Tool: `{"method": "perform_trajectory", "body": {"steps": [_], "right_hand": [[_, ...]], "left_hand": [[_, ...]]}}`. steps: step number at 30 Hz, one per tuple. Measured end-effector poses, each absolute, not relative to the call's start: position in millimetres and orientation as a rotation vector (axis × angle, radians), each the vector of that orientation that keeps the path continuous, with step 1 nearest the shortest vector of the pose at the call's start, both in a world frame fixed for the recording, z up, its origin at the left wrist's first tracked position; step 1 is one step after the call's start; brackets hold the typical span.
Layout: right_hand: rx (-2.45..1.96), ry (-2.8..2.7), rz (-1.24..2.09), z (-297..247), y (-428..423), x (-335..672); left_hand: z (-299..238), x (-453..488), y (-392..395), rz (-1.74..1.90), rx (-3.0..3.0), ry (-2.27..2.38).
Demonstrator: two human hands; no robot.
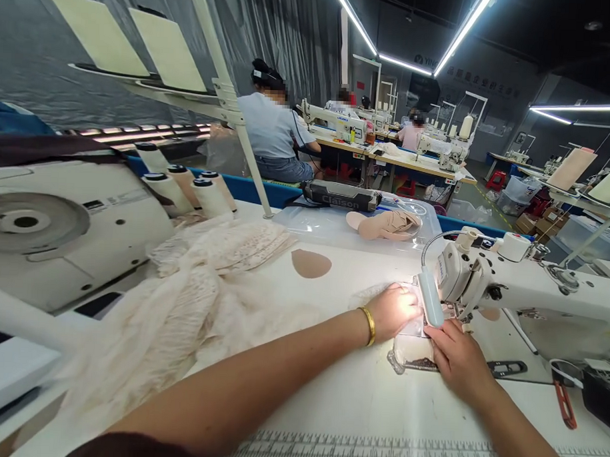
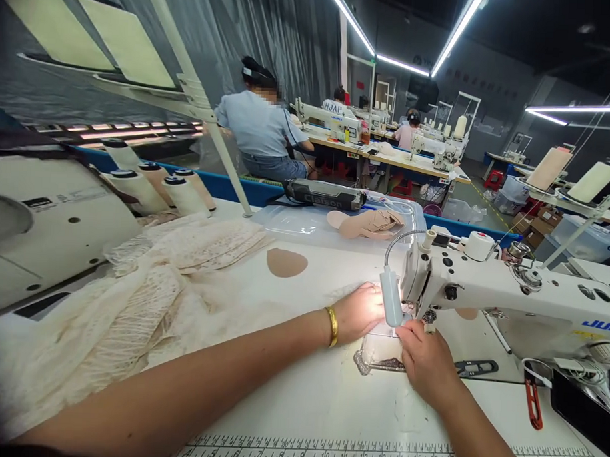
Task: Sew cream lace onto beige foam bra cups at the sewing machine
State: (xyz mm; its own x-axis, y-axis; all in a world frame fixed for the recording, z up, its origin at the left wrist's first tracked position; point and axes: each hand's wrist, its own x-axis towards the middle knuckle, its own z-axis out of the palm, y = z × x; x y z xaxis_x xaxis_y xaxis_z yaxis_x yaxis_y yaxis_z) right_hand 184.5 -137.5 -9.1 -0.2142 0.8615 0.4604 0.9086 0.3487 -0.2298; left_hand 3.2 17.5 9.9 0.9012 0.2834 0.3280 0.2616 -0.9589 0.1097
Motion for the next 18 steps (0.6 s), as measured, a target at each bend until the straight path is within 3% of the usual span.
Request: {"method": "perform_trajectory", "body": {"steps": [5, 8, 13, 18], "right_hand": [[-1.573, -1.616, 0.592, -0.3, -142.3, 165.4], [-1.393, -1.243, 1.006, 6.4, -143.3, 141.2], [-1.26, -0.986, 1.02, -0.6, -165.6, 99.4], [-1.381, -1.149, 0.926, -9.9, -196.2, 86.9]], "left_hand": [[28.2, -24.4, -3.6, 0.462, 2.918, 0.424], [25.1, -55.2, -51.0, 0.522, 2.446, 0.335], [9.4, -74.5, -116.7, 0.369, 1.053, 0.545], [20.8, -65.3, -109.2, 0.77, 0.708, 0.58]]}}
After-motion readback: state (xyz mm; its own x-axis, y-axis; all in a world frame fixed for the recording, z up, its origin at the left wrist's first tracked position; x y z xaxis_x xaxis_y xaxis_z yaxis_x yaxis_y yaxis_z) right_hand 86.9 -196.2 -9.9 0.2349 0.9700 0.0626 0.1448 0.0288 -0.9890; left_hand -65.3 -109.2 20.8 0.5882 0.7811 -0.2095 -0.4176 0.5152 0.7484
